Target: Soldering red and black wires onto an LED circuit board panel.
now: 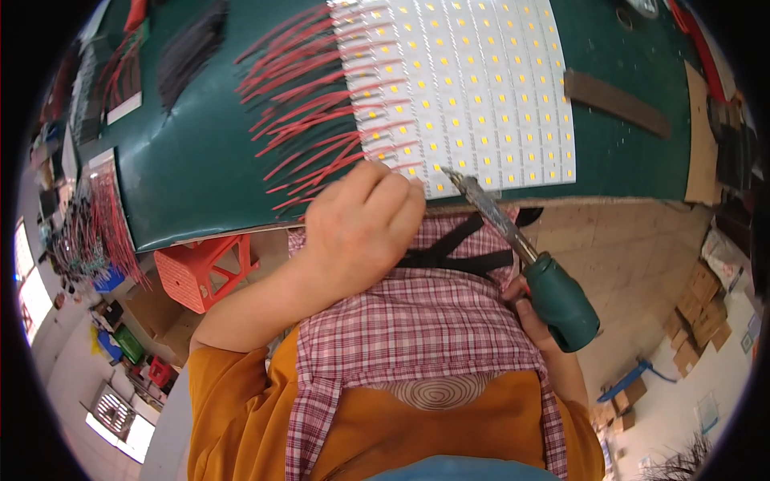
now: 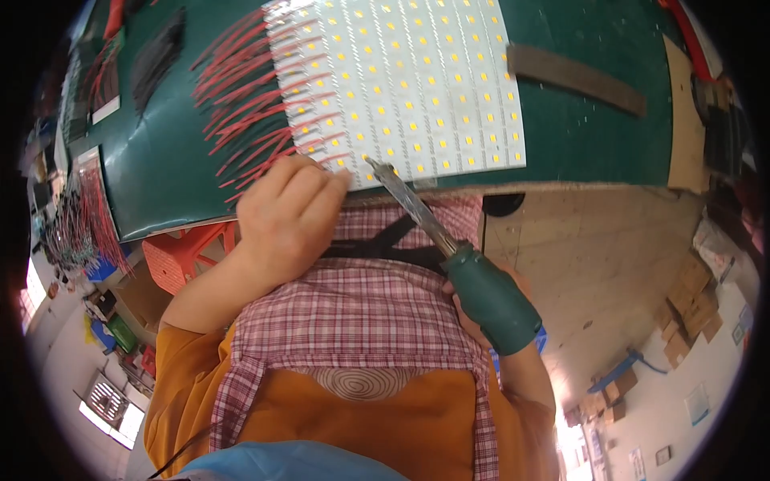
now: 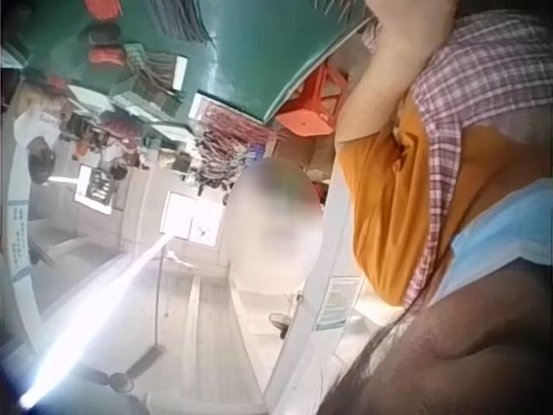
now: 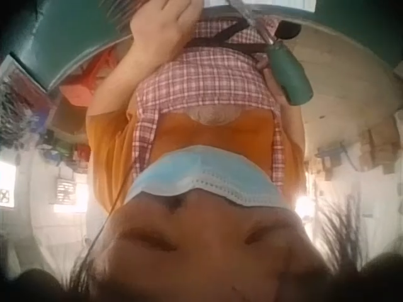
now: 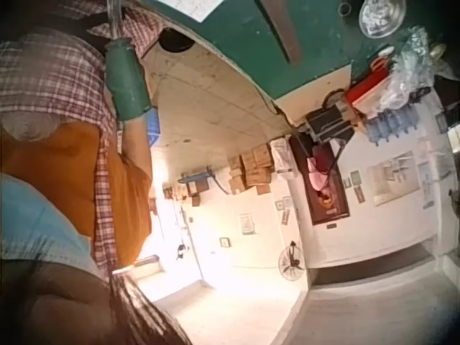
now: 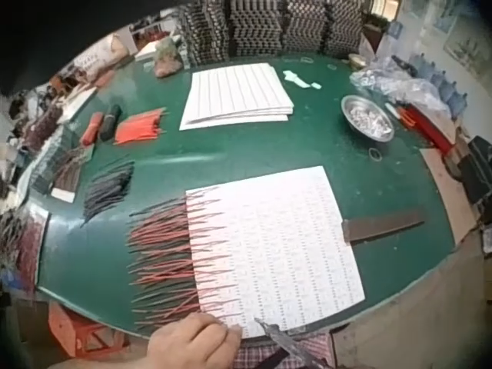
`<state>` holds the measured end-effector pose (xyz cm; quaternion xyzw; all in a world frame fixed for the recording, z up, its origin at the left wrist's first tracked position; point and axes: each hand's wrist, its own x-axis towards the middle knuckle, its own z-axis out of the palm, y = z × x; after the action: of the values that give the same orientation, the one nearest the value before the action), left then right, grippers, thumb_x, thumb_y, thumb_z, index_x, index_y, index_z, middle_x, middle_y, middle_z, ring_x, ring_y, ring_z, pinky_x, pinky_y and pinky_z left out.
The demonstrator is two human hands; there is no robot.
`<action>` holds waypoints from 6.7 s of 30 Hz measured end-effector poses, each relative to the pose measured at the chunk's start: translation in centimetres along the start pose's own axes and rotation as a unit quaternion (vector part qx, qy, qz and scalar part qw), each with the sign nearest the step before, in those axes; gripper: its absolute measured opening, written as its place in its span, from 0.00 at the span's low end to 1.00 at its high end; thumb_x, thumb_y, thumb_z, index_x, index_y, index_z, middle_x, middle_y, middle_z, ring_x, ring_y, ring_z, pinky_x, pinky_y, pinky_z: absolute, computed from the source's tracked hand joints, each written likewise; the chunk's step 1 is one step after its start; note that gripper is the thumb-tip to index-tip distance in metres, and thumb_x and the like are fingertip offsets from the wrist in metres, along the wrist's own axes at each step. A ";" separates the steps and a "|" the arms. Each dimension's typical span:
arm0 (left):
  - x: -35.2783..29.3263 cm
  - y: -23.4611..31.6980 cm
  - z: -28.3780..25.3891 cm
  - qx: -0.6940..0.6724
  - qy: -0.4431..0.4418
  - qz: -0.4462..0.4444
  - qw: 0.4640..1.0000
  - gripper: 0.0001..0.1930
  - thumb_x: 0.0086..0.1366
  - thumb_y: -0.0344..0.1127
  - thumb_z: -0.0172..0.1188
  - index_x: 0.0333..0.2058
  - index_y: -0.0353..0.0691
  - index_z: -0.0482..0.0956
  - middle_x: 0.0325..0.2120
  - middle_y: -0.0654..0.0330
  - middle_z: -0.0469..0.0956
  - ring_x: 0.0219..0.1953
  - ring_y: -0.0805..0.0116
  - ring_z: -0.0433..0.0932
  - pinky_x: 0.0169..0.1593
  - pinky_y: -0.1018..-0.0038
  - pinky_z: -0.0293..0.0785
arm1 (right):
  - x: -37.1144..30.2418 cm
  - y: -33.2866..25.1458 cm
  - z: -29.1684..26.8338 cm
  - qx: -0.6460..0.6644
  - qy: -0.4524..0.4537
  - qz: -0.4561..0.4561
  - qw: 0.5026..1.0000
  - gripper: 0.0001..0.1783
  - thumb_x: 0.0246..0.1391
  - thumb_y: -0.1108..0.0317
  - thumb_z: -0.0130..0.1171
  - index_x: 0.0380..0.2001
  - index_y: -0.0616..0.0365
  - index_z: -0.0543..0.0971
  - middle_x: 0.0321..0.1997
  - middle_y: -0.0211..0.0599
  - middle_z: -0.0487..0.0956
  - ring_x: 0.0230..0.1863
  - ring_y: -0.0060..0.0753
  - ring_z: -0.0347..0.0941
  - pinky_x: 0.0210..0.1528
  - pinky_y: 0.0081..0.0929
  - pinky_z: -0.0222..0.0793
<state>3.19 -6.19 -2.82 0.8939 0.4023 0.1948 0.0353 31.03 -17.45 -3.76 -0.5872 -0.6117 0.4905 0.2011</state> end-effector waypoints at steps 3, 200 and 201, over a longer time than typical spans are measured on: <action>-0.2 0.8 0.1 -0.010 -0.043 -0.011 0.999 0.12 0.49 0.30 0.61 0.35 0.36 0.81 0.26 0.63 0.72 0.32 0.65 0.77 0.28 0.74 0.73 | -0.4 1.8 0.5 0.117 0.029 -0.057 0.991 0.07 0.54 0.77 0.60 0.38 0.59 0.82 0.31 0.35 0.83 0.32 0.33 0.81 0.38 0.30 0.77; 6.6 -7.6 0.9 -0.063 0.030 -0.044 0.997 0.14 0.46 0.22 0.67 0.36 0.36 0.84 0.28 0.62 0.78 0.31 0.62 0.78 0.32 0.70 0.75 | 6.8 -4.7 0.0 -0.012 0.057 0.067 0.996 0.14 0.50 0.72 0.66 0.42 0.51 0.83 0.37 0.29 0.85 0.39 0.32 0.81 0.41 0.31 0.75; 6.6 -7.6 1.0 -0.056 0.034 -0.043 0.997 0.15 0.46 0.22 0.67 0.36 0.37 0.84 0.28 0.62 0.78 0.31 0.62 0.78 0.32 0.70 0.75 | 6.8 -4.6 0.1 -0.012 0.057 0.068 0.996 0.14 0.50 0.72 0.66 0.42 0.51 0.83 0.37 0.29 0.85 0.39 0.32 0.81 0.41 0.31 0.75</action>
<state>2.17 3.92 -3.34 0.8651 0.4301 0.2453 0.0802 26.98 -10.51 -2.19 -0.6566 -0.5641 0.4612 0.1949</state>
